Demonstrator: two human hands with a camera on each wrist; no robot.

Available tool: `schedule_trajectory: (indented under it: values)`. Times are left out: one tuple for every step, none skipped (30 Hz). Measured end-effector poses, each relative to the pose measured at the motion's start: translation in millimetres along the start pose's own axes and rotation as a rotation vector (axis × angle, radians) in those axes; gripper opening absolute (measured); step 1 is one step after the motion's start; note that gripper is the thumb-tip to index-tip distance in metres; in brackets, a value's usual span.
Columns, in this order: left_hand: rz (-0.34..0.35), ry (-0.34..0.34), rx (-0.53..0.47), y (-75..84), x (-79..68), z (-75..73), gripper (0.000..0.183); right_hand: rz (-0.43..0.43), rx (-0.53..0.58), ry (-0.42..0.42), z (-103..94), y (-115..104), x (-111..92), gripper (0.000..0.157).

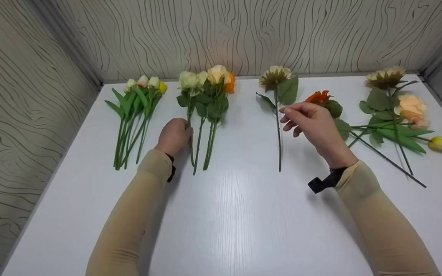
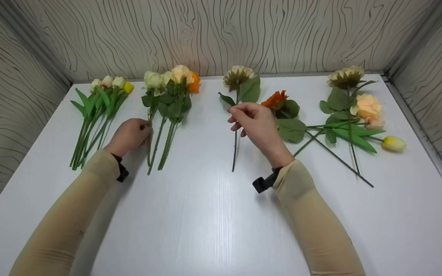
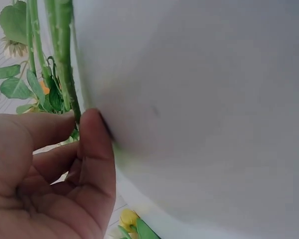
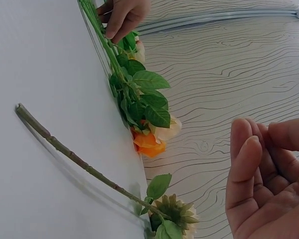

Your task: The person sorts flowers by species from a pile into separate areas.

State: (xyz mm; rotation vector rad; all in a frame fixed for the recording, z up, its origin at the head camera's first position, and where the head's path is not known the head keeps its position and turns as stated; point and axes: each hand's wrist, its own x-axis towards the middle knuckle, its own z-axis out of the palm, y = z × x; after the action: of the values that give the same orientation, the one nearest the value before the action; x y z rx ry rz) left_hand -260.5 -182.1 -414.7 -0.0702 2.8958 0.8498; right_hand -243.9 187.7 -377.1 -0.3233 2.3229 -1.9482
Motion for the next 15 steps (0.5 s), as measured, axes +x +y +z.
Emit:
schedule_trajectory:
  values:
    - [0.0,0.002,-0.004,-1.0,0.0,-0.5,0.024,0.002,-0.004,-0.001,0.1,0.1,-0.2,0.037]
    - [0.003,0.005,-0.006,-2.0,-0.1,-1.0,0.025,0.004,-0.007,-0.002,0.1,0.2,-0.3,0.038]
    - [0.004,0.007,-0.008,-2.6,-0.3,-1.4,0.026,0.006,-0.009,-0.002,0.2,0.4,-0.4,0.039]
    - [0.005,0.01,-0.009,-2.9,-0.4,-1.8,0.028,0.009,-0.012,-0.001,0.2,0.7,-0.4,0.039]
    - [0.006,0.012,-0.01,-3.2,-0.6,-2.2,0.029,0.012,-0.014,-0.001,0.3,1.1,-0.5,0.039]
    - [0.004,0.012,-0.012,-3.3,-0.8,-2.7,0.031,0.015,-0.015,-0.001,0.4,1.5,-0.5,0.039]
    - [0.002,0.014,-0.012,-3.3,-1.0,-3.3,0.032,0.017,-0.014,-0.002,0.5,2.0,-0.4,0.039]
    - [0.005,0.021,-0.008,-3.2,-1.4,-4.1,0.029,0.02,-0.016,-0.003,0.5,2.4,-0.3,0.038]
    - [0.002,0.029,-0.011,-2.6,-1.9,-4.9,0.027,0.023,-0.019,-0.005,0.5,2.9,-0.2,0.037]
    - [0.002,0.044,-0.016,-1.9,-2.1,-5.8,0.027,0.024,-0.021,-0.008,0.4,3.5,-0.1,0.037]
    - [0.009,0.065,-0.017,-0.8,-2.2,-6.6,0.03,0.026,-0.024,-0.011,0.2,4.1,0.1,0.036]
    - [0.021,0.094,-0.021,1.1,-2.5,-7.3,0.034,0.029,-0.031,-0.013,-0.3,4.6,0.3,0.035]
    - [0.041,0.125,-0.028,4.0,-3.1,-8.0,0.04,0.034,-0.038,-0.013,-0.8,5.0,0.7,0.034]
    - [0.067,0.158,-0.032,7.6,-4.0,-7.9,0.045,0.042,-0.047,-0.011,-1.5,5.5,1.0,0.034]
    - [0.097,0.184,-0.039,12.5,-5.4,-7.3,0.045,0.05,-0.058,-0.008,-2.7,6.2,1.3,0.034]
